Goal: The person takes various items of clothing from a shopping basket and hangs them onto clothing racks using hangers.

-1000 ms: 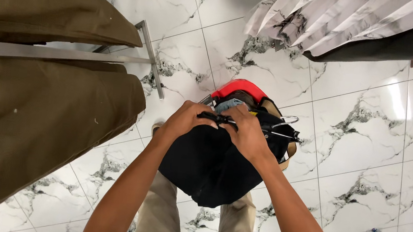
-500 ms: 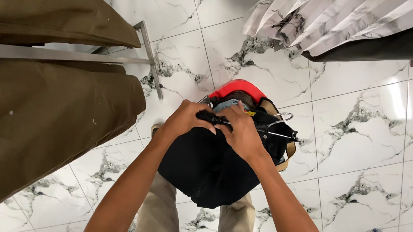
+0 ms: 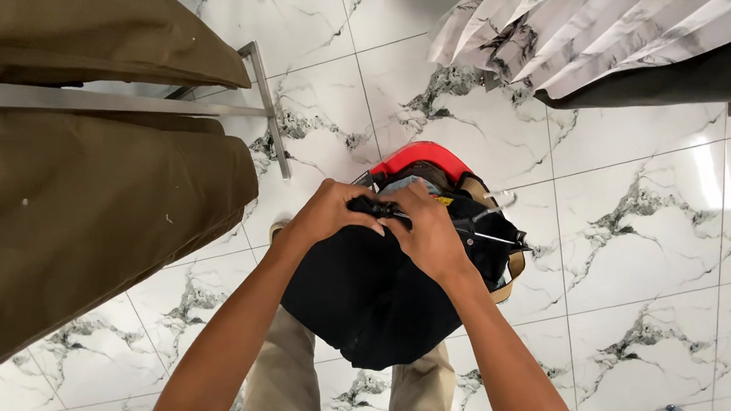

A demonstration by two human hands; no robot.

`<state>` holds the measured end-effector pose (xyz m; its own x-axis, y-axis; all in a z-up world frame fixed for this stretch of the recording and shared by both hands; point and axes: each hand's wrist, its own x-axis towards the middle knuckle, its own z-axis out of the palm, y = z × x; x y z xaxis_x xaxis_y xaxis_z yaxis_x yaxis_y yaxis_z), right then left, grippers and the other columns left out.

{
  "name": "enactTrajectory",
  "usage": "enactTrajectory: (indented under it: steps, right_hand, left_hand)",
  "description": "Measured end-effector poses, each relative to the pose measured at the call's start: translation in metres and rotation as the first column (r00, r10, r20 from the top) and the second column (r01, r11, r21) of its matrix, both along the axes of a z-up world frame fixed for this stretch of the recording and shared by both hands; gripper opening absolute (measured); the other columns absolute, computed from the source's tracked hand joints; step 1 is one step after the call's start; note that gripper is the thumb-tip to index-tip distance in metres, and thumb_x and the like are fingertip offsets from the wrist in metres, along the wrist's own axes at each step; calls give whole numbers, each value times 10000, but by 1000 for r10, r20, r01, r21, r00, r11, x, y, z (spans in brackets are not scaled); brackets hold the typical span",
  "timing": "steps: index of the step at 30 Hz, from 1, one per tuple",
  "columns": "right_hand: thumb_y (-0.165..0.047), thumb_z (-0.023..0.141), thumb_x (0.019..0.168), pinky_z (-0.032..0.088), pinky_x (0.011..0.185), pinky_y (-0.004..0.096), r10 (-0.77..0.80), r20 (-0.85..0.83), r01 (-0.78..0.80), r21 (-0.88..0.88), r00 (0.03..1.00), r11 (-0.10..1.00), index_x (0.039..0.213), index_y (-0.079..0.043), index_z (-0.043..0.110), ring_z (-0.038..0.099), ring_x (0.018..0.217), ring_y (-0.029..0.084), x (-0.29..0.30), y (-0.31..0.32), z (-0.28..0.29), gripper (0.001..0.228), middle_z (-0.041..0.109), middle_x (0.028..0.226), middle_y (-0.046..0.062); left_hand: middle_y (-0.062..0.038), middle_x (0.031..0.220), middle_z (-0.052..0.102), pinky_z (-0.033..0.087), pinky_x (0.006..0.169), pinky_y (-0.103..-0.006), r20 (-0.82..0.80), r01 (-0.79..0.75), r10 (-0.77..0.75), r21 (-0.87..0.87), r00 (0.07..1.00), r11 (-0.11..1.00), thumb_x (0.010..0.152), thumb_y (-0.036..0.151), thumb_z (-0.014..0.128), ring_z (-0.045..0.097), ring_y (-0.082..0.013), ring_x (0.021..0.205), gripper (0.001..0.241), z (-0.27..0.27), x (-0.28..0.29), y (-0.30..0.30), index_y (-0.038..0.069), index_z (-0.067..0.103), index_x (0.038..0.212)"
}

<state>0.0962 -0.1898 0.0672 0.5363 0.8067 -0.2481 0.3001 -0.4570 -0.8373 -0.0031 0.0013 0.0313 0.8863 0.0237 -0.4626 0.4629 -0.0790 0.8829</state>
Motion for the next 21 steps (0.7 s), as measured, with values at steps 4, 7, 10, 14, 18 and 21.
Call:
enactTrajectory:
  steps: [4, 7, 10, 14, 18, 21]
  right_hand:
    - [-49, 740, 928, 399, 1150, 644, 44, 48, -45, 6, 998, 999, 1248, -28, 645, 700, 996, 413, -2, 7, 10, 334, 641, 1009, 180]
    - [-105, 769, 919, 546, 1045, 564, -34, 155, 37, -15, 987, 999, 1284, -4, 628, 692, 1072, 412, -5, 10, 30, 404, 625, 1151, 193]
    - [-120, 704, 991, 580, 995, 534, -183, 276, 180, 35, 944, 983, 1415, -44, 546, 648, 1192, 368, -24, -11, 31, 459, 539, 1349, 156]
    - [-131, 687, 995, 555, 927, 405, -669, 377, 699, 75, 640, 711, 1193, -88, 645, 684, 1037, 273, -60, -79, -22, 207, 652, 1082, 70]
    - [-175, 799, 914, 522, 781, 360, -931, 298, 977, -111, 210, 184, 1183, -50, 527, 608, 968, 276, -80, -141, -77, 402, 535, 1047, 116]
    - [-351, 784, 908, 515, 890, 417, -964, -4, 866, -438, 265, 240, 1265, -100, 673, 672, 1046, 264, -75, -162, -100, 450, 723, 1092, 111]
  left_hand:
    - [-177, 983, 792, 577, 830, -389, 19, 19, -19, 23, 1000, 1000, 725, 194, 947, 738, -249, 915, 378, -14, -5, 1, 39, 787, 1031]
    - [-117, 973, 801, 587, 834, -358, 31, -13, 13, 15, 999, 1000, 786, 190, 932, 735, -203, 902, 283, -20, 1, 3, 83, 802, 1013]
    - [-177, 955, 788, 557, 827, -419, 45, -137, 134, 77, 990, 988, 780, 192, 914, 710, -222, 904, 297, -22, 5, 1, 32, 782, 993]
    - [-114, 918, 785, 562, 814, -366, -28, -156, 161, 138, 987, 978, 837, 251, 888, 687, -180, 864, 243, -40, 11, 10, 114, 798, 1016]
    - [-283, 1474, 525, 434, 1125, -604, -212, -134, 177, 206, 961, 969, 885, 482, 823, 501, -492, 1366, 827, 18, 40, 2, 19, 501, 1490]
    - [-331, 1560, 322, 217, 1180, -716, 170, -207, 147, 423, 974, 882, 863, 387, 880, 273, -546, 1481, 977, 17, 49, -19, 27, 332, 1588]
